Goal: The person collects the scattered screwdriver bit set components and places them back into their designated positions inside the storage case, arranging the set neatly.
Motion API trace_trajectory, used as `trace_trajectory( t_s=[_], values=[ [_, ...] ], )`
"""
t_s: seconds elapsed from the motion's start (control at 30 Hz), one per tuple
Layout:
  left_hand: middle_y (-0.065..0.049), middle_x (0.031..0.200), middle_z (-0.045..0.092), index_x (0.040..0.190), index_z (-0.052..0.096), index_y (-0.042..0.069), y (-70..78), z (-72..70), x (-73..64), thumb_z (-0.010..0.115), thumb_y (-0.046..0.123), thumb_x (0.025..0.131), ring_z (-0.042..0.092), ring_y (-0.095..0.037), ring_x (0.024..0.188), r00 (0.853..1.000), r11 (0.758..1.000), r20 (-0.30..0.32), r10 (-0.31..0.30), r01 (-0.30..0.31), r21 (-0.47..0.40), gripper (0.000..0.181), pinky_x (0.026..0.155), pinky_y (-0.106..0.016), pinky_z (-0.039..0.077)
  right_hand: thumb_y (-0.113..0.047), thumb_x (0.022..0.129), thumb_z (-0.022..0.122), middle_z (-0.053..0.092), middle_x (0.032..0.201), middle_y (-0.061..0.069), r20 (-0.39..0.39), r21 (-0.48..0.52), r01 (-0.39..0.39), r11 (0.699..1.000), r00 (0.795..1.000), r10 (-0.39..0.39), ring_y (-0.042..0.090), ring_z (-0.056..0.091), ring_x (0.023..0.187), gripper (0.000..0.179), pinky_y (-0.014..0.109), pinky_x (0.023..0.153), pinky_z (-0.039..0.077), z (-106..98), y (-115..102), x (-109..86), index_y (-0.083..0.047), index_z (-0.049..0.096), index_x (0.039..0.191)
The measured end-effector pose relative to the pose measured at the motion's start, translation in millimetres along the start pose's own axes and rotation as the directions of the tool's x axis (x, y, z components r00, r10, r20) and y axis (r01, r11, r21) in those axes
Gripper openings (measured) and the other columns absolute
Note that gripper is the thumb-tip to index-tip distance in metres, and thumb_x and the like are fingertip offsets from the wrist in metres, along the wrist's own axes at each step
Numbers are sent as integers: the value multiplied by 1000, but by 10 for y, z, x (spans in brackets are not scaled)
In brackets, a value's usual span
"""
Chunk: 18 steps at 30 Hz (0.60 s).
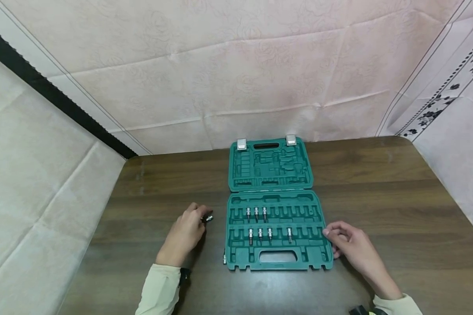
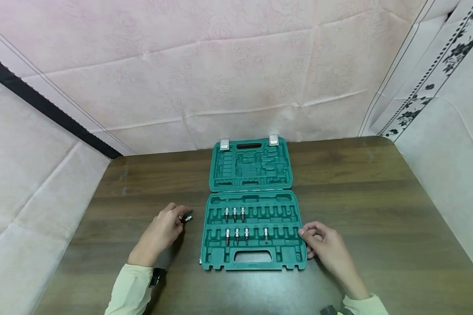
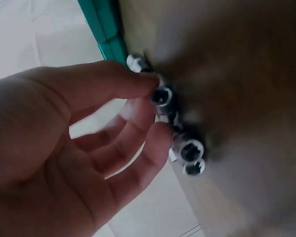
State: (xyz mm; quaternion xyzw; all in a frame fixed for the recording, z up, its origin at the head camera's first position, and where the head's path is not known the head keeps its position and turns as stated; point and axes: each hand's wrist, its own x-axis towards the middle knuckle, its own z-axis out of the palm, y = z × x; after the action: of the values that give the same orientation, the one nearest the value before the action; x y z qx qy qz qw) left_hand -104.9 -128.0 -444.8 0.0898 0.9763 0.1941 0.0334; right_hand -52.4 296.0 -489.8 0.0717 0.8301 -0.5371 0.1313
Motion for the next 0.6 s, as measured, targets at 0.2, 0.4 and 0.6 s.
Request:
trace_trajectory(
  t_s=[0.2, 0.4, 0.6],
  values=[
    [-9, 106, 73, 117, 79, 10, -1, -28, -15, 83, -2, 87, 74, -26, 90, 994, 987, -12, 110, -108, 123, 33, 77, -47, 63, -29, 106, 67, 72, 97, 8, -1, -4, 5, 1000, 1000, -5, 16, 68, 70, 37, 31, 65, 60, 10, 3, 1, 3, 66, 124],
    [-6, 102, 77, 111, 82, 14, 16, 27, 3, 84, 7, 90, 75, -26, 92, 990, 963, -28, 137, -126, 238, 22, 77, -49, 55, -30, 106, 67, 72, 96, 8, -5, -15, 5, 1000, 1000, -5, 16, 68, 70, 36, 31, 64, 60, 15, -4, -4, 2, 66, 123],
    [-9, 101, 78, 115, 79, 11, 54, 78, 30, 86, 12, 88, 75, -26, 89, 986, 947, -39, 162, -144, 287, 28, 72, -47, 51, -32, 106, 67, 72, 97, 8, 0, -28, -10, 1000, 1000, 10, 16, 68, 71, 39, 30, 65, 60, 4, 2, 5, 2, 65, 125]
  ],
)
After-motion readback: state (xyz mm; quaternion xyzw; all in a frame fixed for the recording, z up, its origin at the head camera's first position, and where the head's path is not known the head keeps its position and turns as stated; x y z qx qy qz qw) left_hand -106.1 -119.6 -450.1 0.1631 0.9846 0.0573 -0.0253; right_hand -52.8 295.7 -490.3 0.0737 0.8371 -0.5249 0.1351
